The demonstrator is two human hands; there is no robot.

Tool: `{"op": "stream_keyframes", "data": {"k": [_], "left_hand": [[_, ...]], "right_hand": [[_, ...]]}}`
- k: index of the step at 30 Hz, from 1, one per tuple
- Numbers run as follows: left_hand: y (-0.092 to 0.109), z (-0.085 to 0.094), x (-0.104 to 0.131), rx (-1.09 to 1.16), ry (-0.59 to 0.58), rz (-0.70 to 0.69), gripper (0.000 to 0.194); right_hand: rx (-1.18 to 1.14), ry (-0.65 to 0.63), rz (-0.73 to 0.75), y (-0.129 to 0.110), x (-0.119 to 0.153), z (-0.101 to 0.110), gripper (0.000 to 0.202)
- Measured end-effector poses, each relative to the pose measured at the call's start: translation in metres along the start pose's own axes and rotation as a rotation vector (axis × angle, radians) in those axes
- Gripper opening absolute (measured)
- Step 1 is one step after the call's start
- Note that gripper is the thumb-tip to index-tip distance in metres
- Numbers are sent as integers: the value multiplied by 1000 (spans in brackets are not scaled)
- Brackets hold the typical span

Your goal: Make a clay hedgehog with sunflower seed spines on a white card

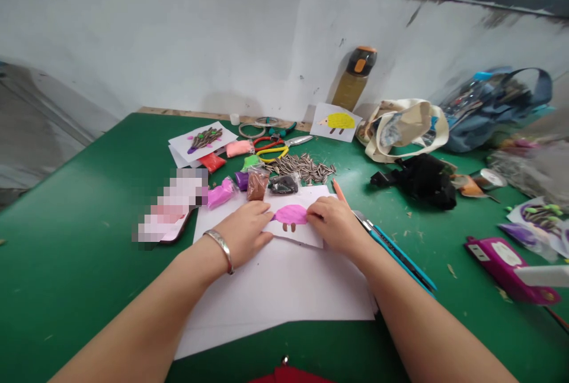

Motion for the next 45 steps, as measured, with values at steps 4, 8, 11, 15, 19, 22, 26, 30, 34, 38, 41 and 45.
{"op": "stream_keyframes", "data": {"k": [4, 8, 11, 15, 19, 22, 26, 30, 34, 38, 41, 45], "left_hand": [[0, 0, 0, 0, 7, -4, 25], [0, 0, 0, 0, 2, 3, 25], [0, 0, 0, 1, -13, 14, 26], [0, 0, 0, 3, -20, 19, 26], [1, 0, -1, 7, -20, 16, 25], [1, 0, -1, 10, -14, 12, 25], [1, 1, -1, 10, -13, 13, 25], [1, 1, -1, -12, -13, 8, 25], [1, 2, 0, -14, 4, -2, 24], [1, 2, -1, 3, -6, 4, 24], [1, 1, -1, 8, -17, 10, 24], [1, 2, -1, 4, -3, 0, 25]], "right_hand": [[-93, 5, -21, 8, 2, 4, 25], [-36, -21, -6, 3, 3, 1, 24], [57, -29, -1, -2, 3, -1, 23], [171, -32, -5, -6, 2, -4, 23], [232, -22, 7, -9, 2, -8, 23], [259, -11, 1, -9, 2, -9, 24], [130, -51, 29, -5, 3, -8, 26], [-21, -56, 48, -1, 7, 0, 30], [-4, -69, 58, -7, 9, 2, 30], [81, -119, 110, -17, 10, -4, 28], [100, -121, 121, -16, 11, -3, 28], [15, -109, 104, -13, 13, 1, 30]]}}
Point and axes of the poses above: each hand's wrist, its own x-axis away from the middle knuckle, its own z-axis out of the back of the hand, y = z × x, the point moved 10 cm from there along -x, towards the middle knuckle, and after that the axes turned 4 degrees about z, right-handed, at the moved point
